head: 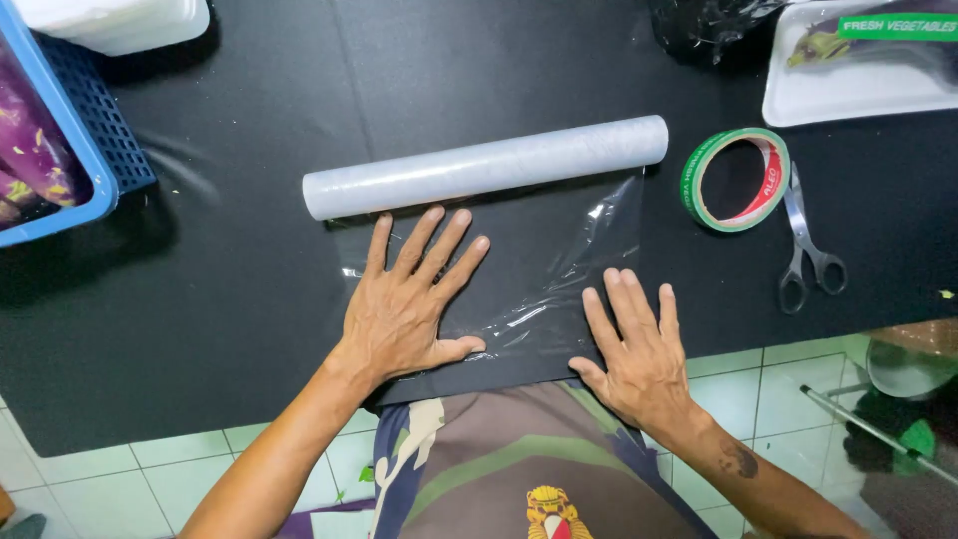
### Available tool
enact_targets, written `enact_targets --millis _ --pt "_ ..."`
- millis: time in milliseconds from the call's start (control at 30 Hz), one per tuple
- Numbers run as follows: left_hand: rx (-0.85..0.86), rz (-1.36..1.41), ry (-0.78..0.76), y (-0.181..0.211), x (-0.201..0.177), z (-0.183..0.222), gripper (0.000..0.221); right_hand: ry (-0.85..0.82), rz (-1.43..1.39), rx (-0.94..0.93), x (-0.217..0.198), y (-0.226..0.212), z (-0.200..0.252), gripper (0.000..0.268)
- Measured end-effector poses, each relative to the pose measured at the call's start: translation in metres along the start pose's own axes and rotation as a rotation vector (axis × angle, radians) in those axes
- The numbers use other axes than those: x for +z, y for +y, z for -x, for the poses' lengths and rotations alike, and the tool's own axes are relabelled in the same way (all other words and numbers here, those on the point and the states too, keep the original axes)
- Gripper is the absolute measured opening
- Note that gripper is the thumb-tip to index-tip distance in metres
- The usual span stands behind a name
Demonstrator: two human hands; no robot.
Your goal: The person places an eggplant onto a foam tray, wraps it with plastic film from a dispenser, and secures the packaging with green tape labeled 'Fresh Vegetables' using scissors.
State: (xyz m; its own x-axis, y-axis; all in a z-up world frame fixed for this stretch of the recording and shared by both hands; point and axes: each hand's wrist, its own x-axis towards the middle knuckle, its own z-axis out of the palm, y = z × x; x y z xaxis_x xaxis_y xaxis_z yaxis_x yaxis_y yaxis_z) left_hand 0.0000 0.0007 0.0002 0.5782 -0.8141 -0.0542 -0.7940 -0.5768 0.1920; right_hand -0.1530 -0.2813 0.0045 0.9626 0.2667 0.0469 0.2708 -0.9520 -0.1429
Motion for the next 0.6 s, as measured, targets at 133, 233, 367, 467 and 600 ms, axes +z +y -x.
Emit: enact_targets --millis 133,233,367,467,600 --pt "-0.004 0.019 -0.007 0.0 0.0 0.001 0.116 -0.162 0.103 -0.069 0.02 0.01 0.038 0.071" --pt "-0.008 -0.02 -0.017 -0.002 0.0 0.004 0.127 -0.163 0.158 -0.091 0.011 0.014 0.05 0.067" --pt "0.056 0.002 0.021 -0.003 -0.007 0.005 0.114 0.097 -0.094 -0.046 -0.02 0.011 0.022 0.048" --pt "0.136 0.069 0.053 0.0 -0.013 -0.006 0.099 0.235 -0.241 -0.033 -0.029 0.001 -0.032 0.044" --pt "0.102 0.05 0.066 0.005 0.007 -0.018 0.097 0.412 -0.147 -0.07 -0.007 -0.008 -0.131 0.054"
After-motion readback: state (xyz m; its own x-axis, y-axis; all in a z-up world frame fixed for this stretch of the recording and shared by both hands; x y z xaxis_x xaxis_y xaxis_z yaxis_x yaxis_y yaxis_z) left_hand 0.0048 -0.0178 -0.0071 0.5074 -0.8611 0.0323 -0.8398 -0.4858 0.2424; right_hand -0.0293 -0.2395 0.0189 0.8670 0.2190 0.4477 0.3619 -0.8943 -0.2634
